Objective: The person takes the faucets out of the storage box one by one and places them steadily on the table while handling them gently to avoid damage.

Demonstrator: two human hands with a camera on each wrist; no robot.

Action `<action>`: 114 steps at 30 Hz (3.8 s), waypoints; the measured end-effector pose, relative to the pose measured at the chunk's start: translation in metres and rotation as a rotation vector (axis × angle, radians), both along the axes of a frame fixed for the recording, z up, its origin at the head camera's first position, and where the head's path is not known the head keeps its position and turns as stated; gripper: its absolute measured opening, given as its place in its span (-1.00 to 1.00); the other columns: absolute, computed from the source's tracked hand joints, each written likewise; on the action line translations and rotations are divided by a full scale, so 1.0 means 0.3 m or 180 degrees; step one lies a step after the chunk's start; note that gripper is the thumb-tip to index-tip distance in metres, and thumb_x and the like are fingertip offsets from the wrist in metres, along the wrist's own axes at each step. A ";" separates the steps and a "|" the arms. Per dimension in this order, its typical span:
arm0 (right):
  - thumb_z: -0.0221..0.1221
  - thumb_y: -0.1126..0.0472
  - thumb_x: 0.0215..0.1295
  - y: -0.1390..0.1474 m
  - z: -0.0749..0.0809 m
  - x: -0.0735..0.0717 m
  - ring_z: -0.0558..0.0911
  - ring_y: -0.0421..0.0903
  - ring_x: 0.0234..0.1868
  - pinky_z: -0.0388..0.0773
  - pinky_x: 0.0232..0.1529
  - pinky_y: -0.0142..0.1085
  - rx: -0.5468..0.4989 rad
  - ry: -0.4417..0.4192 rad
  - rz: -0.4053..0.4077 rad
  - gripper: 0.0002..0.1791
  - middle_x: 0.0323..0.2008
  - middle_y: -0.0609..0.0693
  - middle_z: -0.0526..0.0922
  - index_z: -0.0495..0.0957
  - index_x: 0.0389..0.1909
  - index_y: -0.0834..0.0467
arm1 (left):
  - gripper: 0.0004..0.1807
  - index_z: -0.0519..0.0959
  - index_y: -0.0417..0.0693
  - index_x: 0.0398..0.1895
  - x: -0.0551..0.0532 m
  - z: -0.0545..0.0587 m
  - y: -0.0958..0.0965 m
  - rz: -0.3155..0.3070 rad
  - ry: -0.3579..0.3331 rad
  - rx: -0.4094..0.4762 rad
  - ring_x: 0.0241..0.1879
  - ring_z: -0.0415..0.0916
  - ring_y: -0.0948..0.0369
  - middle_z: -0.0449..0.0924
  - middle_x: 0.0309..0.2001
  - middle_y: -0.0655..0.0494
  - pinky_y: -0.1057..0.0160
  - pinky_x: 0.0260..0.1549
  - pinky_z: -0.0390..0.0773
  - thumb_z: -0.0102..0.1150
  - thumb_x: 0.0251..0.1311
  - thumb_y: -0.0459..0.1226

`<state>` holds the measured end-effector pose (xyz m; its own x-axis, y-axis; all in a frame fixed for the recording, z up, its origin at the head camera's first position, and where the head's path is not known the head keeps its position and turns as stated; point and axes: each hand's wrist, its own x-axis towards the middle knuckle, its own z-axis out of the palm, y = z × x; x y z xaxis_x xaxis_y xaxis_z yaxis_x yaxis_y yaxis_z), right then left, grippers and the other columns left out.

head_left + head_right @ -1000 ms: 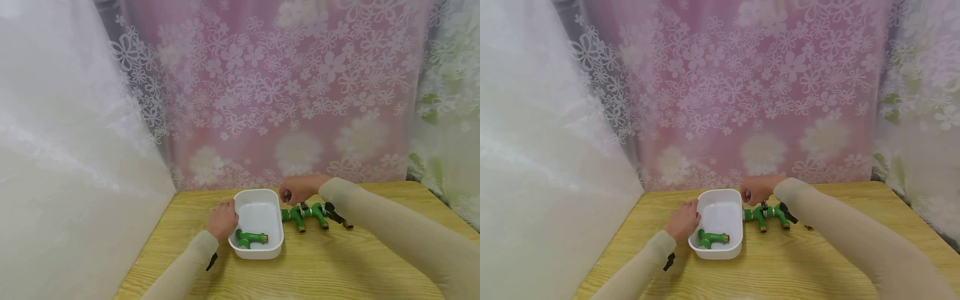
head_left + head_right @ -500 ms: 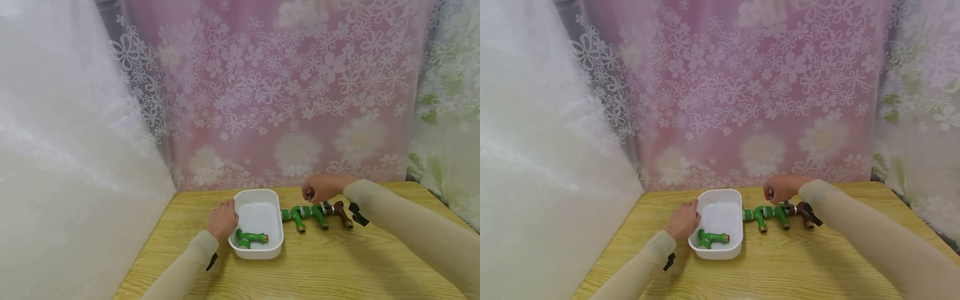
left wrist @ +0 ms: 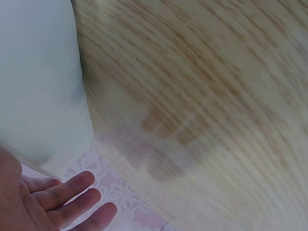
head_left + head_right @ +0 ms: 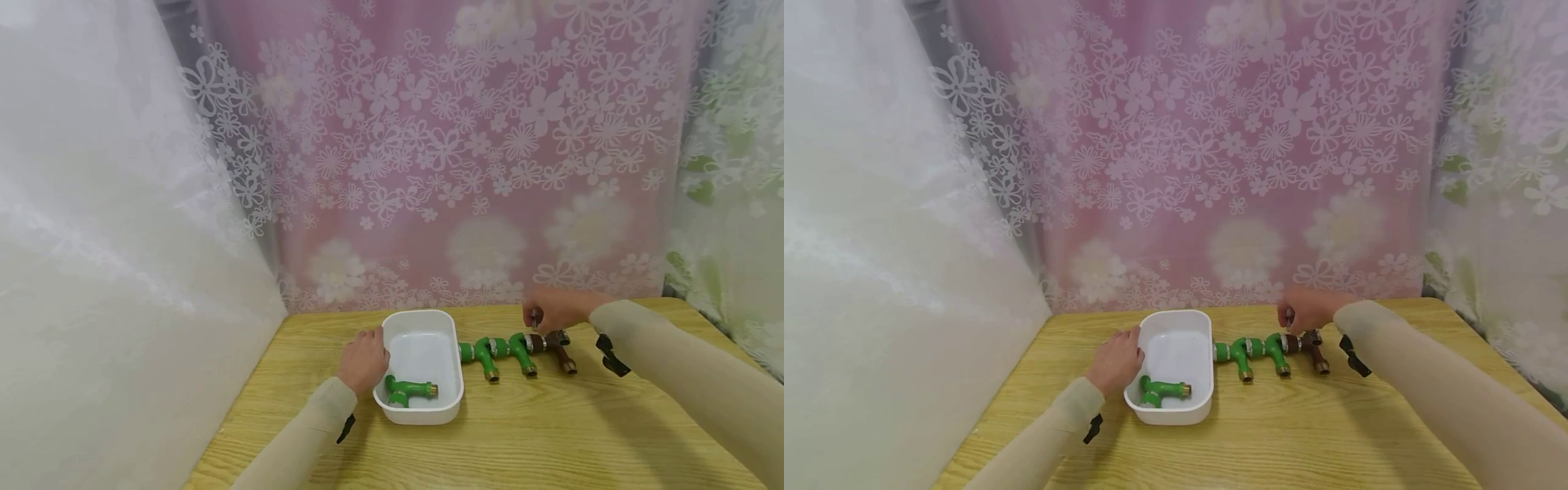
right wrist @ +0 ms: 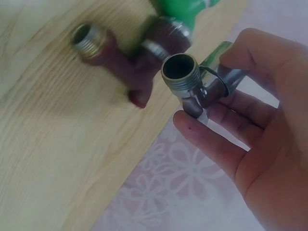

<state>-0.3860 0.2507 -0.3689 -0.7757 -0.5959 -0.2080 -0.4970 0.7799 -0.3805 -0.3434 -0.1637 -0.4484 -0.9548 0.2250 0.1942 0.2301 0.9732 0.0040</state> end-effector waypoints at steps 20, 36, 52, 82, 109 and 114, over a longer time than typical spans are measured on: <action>0.28 0.37 0.16 0.185 -0.104 0.018 0.45 -0.19 -0.45 0.40 -0.45 -0.29 -0.0005 0.0155 -0.0163 -0.84 -0.36 -0.07 0.62 0.66 -0.24 0.14 | -0.54 0.41 -0.23 0.29 -0.001 0.001 0.003 0.0017 -0.0003 0.0018 0.02 0.59 0.03 0.64 0.04 -0.09 0.00 -0.12 0.69 0.01 0.44 -0.16; 0.32 0.35 0.14 0.245 -0.190 0.024 0.51 -0.16 -0.38 0.49 -0.40 -0.25 0.0114 0.0001 -0.0389 -0.83 -0.33 -0.08 0.63 0.66 -0.26 0.07 | -0.51 0.39 -0.23 0.32 -0.006 -0.005 0.003 0.0040 -0.0037 0.0007 0.04 0.59 0.03 0.63 0.07 -0.09 0.00 -0.10 0.68 -0.01 0.46 -0.14; 0.25 0.38 0.24 0.263 -0.205 0.040 0.48 -0.15 -0.38 0.44 -0.39 -0.24 0.0073 0.0050 -0.0412 -0.73 -0.30 -0.05 0.57 0.55 -0.05 0.12 | -0.50 0.38 -0.23 0.34 -0.001 0.001 0.007 0.0044 -0.0076 0.0037 0.07 0.57 0.02 0.62 0.09 -0.11 -0.01 -0.09 0.68 0.00 0.46 -0.15; 0.23 0.48 0.15 0.253 -0.222 0.074 0.33 -0.18 -0.43 0.28 -0.38 -0.27 -0.0029 0.0393 -0.0303 -0.73 -0.38 -0.07 0.48 0.50 -0.23 0.09 | -0.54 0.40 -0.24 0.28 0.008 -0.004 0.003 -0.0004 -0.0009 0.0034 0.00 0.59 0.03 0.62 0.02 -0.12 0.01 -0.13 0.69 0.02 0.45 -0.16; 0.22 0.44 0.18 0.207 -0.161 0.092 0.61 0.21 0.08 0.61 -0.06 0.06 -0.0080 0.0551 -0.0247 -0.65 0.02 0.08 0.63 0.58 -0.02 0.09 | -0.50 0.37 -0.24 0.35 0.000 0.000 0.007 0.0040 -0.0076 0.0083 0.08 0.57 0.01 0.60 0.11 -0.13 -0.02 -0.06 0.67 0.01 0.46 -0.16; 0.19 0.40 0.22 0.117 -0.125 0.109 0.61 -0.05 -0.14 0.55 -0.22 -0.15 -0.0039 0.0755 -0.0103 -0.69 -0.05 -0.02 0.63 0.61 -0.07 0.01 | -0.51 0.39 -0.25 0.32 -0.002 -0.002 0.005 0.0017 -0.0030 0.0097 0.06 0.58 0.00 0.61 0.08 -0.14 -0.02 -0.09 0.68 0.02 0.45 -0.16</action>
<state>-0.3532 0.2860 -0.4063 -0.8208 -0.5711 -0.0106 -0.5483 0.7929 -0.2657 -0.3439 -0.1622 -0.4489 -0.9578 0.2140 0.1918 0.2248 0.9737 0.0359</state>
